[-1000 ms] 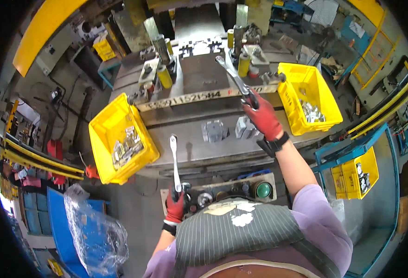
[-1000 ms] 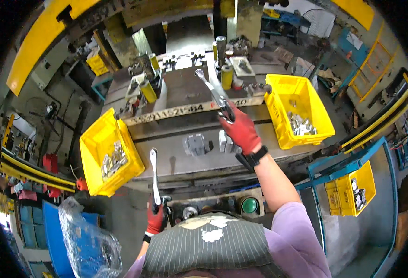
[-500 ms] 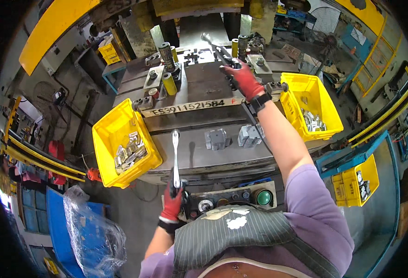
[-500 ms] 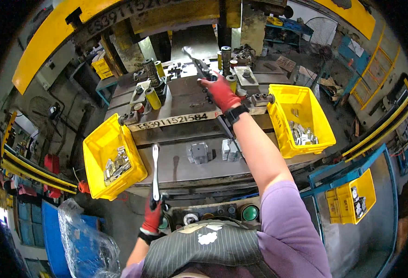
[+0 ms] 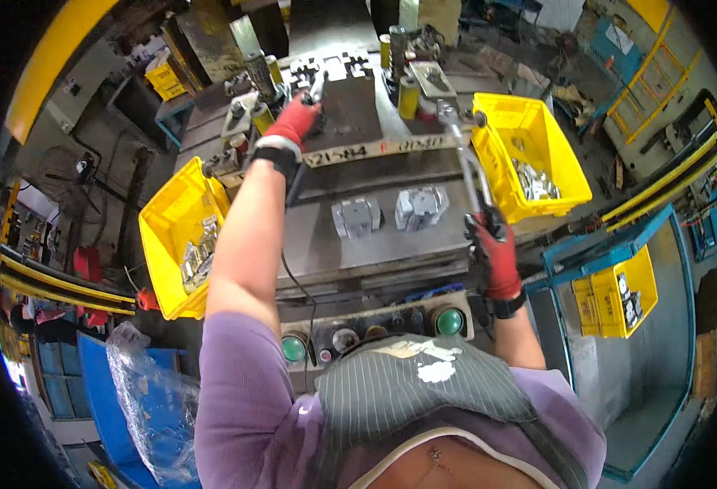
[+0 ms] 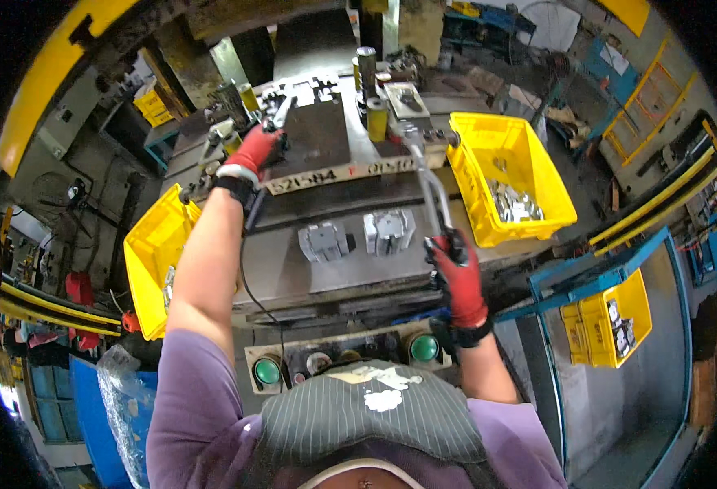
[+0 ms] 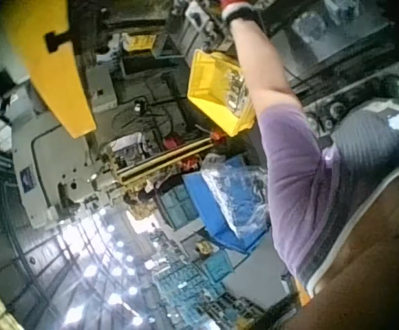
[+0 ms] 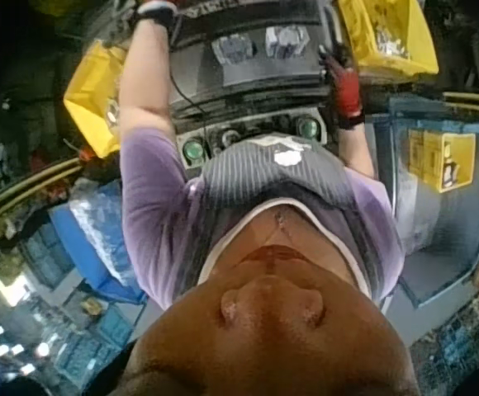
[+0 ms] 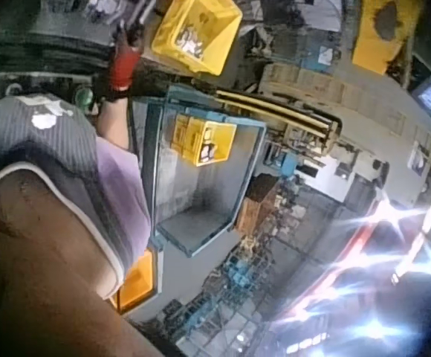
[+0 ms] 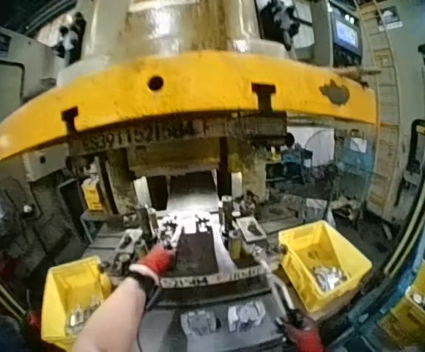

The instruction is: Operating a metal fabrication machine by loading parts and using tools.

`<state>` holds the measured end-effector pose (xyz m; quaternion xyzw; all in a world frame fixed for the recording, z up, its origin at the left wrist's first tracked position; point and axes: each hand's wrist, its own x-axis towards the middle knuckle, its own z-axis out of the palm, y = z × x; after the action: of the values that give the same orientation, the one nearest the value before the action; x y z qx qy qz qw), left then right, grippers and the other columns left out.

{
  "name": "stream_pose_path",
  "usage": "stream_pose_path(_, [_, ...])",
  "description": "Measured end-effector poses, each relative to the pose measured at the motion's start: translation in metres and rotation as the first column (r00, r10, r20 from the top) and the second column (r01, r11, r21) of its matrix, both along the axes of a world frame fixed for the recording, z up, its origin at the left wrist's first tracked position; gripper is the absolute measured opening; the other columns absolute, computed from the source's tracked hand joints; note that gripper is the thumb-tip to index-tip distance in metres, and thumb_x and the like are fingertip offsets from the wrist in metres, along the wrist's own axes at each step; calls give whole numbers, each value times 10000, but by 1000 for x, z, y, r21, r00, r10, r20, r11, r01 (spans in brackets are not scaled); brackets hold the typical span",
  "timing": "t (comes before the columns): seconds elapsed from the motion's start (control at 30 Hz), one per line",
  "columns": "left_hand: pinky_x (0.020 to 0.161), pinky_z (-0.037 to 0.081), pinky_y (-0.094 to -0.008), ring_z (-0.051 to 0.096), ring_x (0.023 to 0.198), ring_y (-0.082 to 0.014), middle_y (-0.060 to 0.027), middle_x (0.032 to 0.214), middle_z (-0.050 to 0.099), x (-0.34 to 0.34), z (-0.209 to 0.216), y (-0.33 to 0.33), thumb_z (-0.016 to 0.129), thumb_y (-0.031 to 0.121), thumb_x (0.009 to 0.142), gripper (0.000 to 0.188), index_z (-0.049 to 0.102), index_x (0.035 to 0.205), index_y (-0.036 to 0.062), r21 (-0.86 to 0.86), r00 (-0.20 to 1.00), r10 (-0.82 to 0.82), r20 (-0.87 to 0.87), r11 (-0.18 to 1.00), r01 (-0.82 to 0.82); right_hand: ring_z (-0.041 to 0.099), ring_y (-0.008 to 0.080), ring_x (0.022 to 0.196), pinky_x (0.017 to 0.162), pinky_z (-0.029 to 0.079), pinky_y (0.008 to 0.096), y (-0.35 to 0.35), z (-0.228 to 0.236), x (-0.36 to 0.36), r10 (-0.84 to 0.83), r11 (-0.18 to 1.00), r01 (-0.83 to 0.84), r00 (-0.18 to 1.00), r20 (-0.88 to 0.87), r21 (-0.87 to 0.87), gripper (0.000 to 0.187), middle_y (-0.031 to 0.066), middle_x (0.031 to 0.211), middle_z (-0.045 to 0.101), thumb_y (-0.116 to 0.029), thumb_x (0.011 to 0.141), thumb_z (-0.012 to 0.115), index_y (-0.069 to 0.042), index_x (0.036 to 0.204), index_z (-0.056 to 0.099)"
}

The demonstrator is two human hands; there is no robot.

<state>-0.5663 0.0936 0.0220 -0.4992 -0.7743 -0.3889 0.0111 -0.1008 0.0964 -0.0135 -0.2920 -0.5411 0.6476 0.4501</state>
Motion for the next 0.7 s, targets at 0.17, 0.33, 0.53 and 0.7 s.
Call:
stream_pose_path(0.17, [555, 438, -247, 537, 633, -137, -30, 771, 570, 52, 41, -11, 507, 141, 856, 121, 550, 954, 83, 392, 299, -426, 854, 905, 167, 537, 108, 863, 785, 423, 229, -3, -23, 113, -256, 966, 252, 934, 248, 48, 511, 58, 1008, 583, -1, 780, 599, -18, 1253, 407])
stream_pose_path(0.33, [586, 439, -222, 549, 686, -112, -23, 837, 585, 96, 69, -69, 560, 138, 832, 258, 531, 1083, 83, 294, 902, -431, 9, 863, 410, 532, 117, 857, 787, 418, 241, 16, -34, 144, -489, 862, 428, 843, 225, 271, 463, 57, 981, 579, -26, 791, 600, -4, 1223, 432])
stream_pose_path(0.53, [509, 410, -189, 482, 585, -56, -7, 818, 569, 150, 66, -173, 542, 152, 854, 336, 477, 1172, 65, 334, 634, -193, 749, 936, -109, 514, 128, 861, 792, 399, 255, 68, -75, 153, -543, 833, 408, 733, 409, 373, 292, 47, 965, 575, -56, 840, 536, 8, 1122, 499])
stream_pose_path(0.7, [526, 438, -212, 535, 635, -85, -29, 862, 585, 161, 42, -291, 533, 154, 850, 377, 451, 1199, 38, 231, 708, 149, 691, 882, -411, 511, 124, 868, 790, 402, 258, 54, -54, 149, -557, 813, 438, 775, 297, 383, 235, 57, 970, 575, -40, 821, 531, 0, 1053, 532])
